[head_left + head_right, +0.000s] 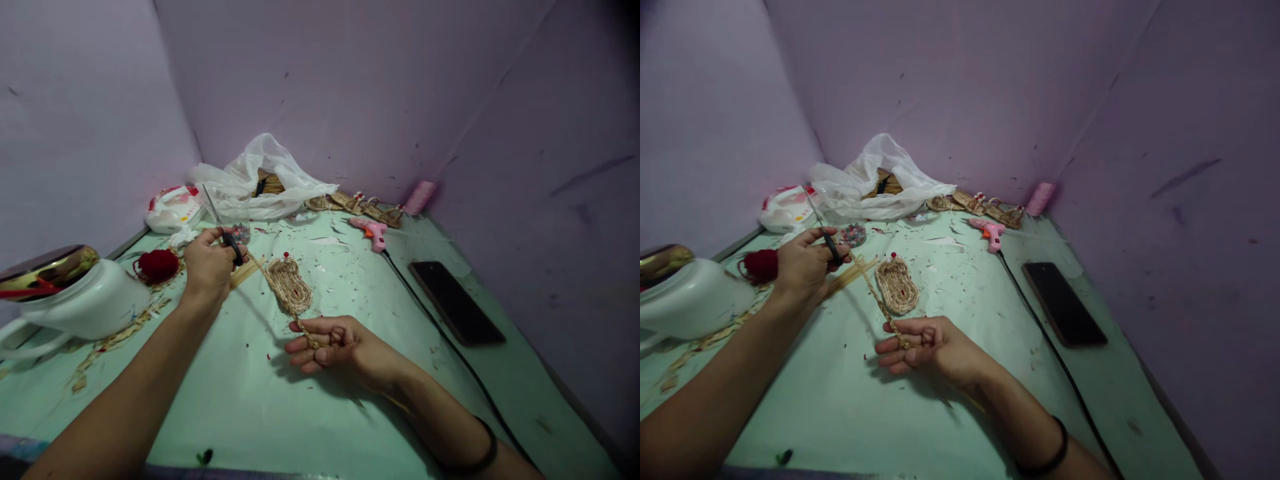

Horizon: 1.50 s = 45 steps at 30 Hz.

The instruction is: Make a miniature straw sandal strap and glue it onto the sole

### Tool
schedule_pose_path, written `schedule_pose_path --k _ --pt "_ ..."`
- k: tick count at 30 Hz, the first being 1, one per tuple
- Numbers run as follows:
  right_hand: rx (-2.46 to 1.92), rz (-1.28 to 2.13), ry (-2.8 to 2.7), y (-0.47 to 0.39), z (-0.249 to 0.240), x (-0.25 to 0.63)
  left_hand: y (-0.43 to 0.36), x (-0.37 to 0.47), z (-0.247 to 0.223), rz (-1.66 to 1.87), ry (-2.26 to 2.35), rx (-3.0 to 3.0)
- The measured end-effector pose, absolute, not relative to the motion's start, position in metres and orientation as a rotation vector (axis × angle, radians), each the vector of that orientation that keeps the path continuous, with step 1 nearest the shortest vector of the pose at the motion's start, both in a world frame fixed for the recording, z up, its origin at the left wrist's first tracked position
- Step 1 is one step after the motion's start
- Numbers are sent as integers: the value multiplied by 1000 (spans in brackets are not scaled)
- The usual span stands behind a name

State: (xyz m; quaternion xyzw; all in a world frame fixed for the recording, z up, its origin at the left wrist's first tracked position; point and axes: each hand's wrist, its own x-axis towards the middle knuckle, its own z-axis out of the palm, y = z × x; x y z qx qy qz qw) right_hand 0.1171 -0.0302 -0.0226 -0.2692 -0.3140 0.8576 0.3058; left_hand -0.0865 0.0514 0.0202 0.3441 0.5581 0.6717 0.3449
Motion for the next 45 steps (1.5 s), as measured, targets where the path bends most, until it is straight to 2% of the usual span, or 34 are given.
schedule_pose_path --k 17,29,45 --pt "-729 2257 -876 -31 -21 118 52 -87 20 1725 1376 903" --pt "-618 2297 -904 -37 -26 119 31 -70 26 1421 1193 1037" --pt "-811 2206 -906 -31 -15 119 25 -67 34 1298 1249 1132"
